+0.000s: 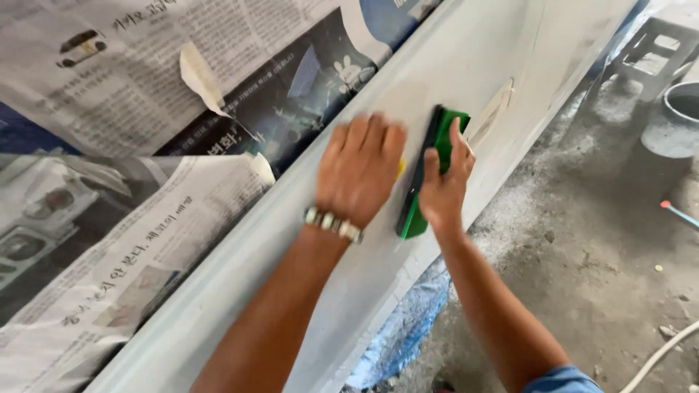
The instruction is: The person sands the front bumper and side door of a white car using a green sanding block and a yellow cloth. They repeatedly dip the cloth into a bucket of water to wet the surface while sanding.
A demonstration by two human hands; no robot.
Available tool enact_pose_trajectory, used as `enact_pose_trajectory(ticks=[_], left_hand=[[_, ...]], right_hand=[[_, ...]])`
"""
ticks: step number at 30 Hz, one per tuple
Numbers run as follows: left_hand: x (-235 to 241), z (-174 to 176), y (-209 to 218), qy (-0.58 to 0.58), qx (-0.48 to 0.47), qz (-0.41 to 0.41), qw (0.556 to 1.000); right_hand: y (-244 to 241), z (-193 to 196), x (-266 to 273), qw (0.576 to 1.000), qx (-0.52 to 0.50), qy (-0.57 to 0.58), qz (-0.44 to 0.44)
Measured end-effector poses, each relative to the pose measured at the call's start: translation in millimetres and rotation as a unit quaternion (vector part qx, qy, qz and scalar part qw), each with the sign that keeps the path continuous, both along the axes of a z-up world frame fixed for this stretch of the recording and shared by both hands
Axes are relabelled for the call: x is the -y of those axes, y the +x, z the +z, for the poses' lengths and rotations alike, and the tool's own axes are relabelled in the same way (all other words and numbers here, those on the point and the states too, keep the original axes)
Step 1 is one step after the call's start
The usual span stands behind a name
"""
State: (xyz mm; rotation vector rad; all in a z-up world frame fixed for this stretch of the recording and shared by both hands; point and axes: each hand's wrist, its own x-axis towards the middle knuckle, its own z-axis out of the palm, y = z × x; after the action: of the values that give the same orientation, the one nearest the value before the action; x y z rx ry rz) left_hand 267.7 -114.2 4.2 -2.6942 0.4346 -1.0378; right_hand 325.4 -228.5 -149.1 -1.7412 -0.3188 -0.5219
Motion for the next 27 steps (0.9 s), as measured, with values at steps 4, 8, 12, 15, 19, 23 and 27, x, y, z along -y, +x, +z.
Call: enact_pose_trajectory(ticks=[4, 8, 12, 15, 19, 23, 27], left_hand=[[-22.7, -3.3, -71.5, -0.009, 0.047, 0.026, 0.999], [-25.3, -2.6, -115.8, -0.024, 0.055, 0.042, 0.997], [-32.1, -14.1, -120.1, -0.042, 0.04, 0.069, 0.996], [-35.9, -18.4, -112.7, -0.053, 0.014, 0.048, 0.997], [-39.6, -25.7, -124.2, -0.049, 0.017, 0.033, 0.998], [-41.3, -21.7, -125.1, -0.04, 0.026, 0.019, 0.999], [-40.9, -24.3, -125.6, -0.072, 0.041, -0.003, 0.997]], right_hand=[[-37.2, 9.2, -29.2, 0.994, 0.107, -0.027, 0.005], [8.2, 30.8, -17.0, 0.997, 0.069, 0.006, 0.029], [1.9, 49.5, -9.1, 0.999, -0.045, 0.01, -0.003], [-49.9, 29.8, -33.0, 0.995, 0.091, 0.022, 0.027], [-22.7, 37.7, -23.3, 0.997, 0.074, -0.01, 0.002], [-21.6, 64.7, -23.6, 0.996, 0.055, 0.006, -0.069], [-91.2, 40.2, -52.6, 0.987, 0.157, 0.008, 0.034]])
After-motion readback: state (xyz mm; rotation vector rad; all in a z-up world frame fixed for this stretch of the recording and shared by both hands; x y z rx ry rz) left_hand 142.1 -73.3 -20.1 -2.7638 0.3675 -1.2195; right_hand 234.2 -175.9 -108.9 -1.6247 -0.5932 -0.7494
